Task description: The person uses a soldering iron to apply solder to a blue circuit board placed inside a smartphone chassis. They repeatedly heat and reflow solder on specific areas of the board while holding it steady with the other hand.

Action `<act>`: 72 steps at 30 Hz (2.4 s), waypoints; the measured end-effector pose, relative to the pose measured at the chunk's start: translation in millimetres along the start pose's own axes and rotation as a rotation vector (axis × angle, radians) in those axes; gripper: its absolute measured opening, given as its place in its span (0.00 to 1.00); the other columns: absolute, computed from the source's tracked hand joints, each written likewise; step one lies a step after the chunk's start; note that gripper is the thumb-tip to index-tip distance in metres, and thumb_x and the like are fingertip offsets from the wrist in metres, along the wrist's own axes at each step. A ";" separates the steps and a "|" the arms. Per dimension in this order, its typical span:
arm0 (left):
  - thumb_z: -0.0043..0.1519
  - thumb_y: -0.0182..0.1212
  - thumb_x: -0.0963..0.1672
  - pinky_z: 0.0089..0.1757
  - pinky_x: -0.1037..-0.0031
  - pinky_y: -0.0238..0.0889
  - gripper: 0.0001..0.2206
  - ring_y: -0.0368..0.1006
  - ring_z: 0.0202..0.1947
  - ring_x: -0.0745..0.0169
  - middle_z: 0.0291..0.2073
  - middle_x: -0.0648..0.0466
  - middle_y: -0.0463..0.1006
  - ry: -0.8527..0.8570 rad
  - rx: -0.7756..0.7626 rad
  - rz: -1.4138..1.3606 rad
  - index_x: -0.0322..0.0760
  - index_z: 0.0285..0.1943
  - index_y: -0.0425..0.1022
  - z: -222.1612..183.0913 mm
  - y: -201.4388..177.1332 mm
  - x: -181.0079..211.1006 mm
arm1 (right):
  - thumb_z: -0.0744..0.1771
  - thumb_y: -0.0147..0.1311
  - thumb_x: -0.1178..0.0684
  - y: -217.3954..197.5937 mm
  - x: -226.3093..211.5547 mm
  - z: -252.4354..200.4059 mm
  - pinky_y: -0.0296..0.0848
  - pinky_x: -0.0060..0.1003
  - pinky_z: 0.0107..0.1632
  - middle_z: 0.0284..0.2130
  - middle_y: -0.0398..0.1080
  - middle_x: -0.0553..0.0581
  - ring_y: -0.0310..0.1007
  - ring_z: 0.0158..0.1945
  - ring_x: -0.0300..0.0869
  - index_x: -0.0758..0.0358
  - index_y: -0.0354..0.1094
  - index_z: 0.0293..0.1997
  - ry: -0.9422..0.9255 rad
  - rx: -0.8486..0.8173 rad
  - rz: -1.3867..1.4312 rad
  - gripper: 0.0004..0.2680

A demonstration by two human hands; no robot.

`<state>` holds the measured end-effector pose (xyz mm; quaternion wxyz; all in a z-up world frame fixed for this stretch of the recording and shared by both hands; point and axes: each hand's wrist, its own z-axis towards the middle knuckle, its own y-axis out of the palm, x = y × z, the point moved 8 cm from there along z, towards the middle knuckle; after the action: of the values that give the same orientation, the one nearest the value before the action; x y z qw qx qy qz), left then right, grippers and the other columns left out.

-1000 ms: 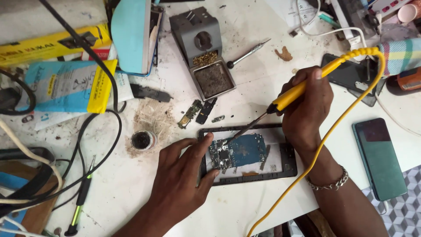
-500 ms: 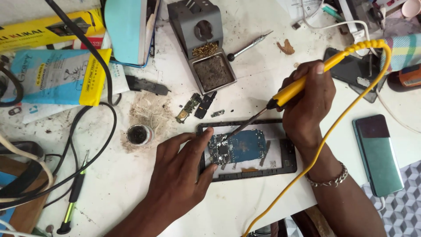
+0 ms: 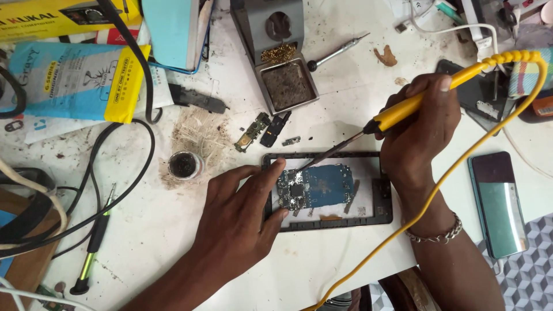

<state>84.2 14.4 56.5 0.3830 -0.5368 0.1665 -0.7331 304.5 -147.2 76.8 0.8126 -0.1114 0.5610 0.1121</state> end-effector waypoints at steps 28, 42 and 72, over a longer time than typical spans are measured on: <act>0.55 0.72 0.43 0.55 0.54 0.54 0.38 0.68 0.57 0.48 0.52 0.48 0.79 0.008 0.000 0.012 0.32 0.75 0.57 0.7 -1.1 1.1 | 0.79 0.38 0.37 0.8 -4.9 0.9 0.62 0.33 0.23 0.25 0.57 0.57 0.60 0.19 0.41 0.66 0.57 0.43 -0.065 -0.050 -0.021 0.19; 0.55 0.72 0.43 0.55 0.54 0.54 0.39 0.68 0.57 0.48 0.52 0.48 0.79 0.007 -0.006 0.002 0.33 0.76 0.56 -0.4 -0.4 0.8 | 0.76 0.42 0.36 -10.2 5.9 3.3 0.61 0.36 0.22 0.27 0.56 0.56 0.60 0.20 0.42 0.66 0.58 0.44 -0.035 -0.019 0.081 0.19; 0.56 0.72 0.43 0.55 0.54 0.54 0.38 0.68 0.57 0.48 0.52 0.48 0.80 0.001 -0.022 0.006 0.33 0.75 0.56 0.1 0.1 -0.1 | 0.76 0.38 0.36 -0.3 7.4 -1.2 0.64 0.35 0.23 0.30 0.57 0.56 0.62 0.22 0.42 0.65 0.56 0.46 -0.014 -0.068 0.071 0.18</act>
<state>84.4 14.4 56.4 0.3791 -0.5401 0.1762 -0.7304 306.1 -147.4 69.4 0.8076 -0.1181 0.5549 0.1606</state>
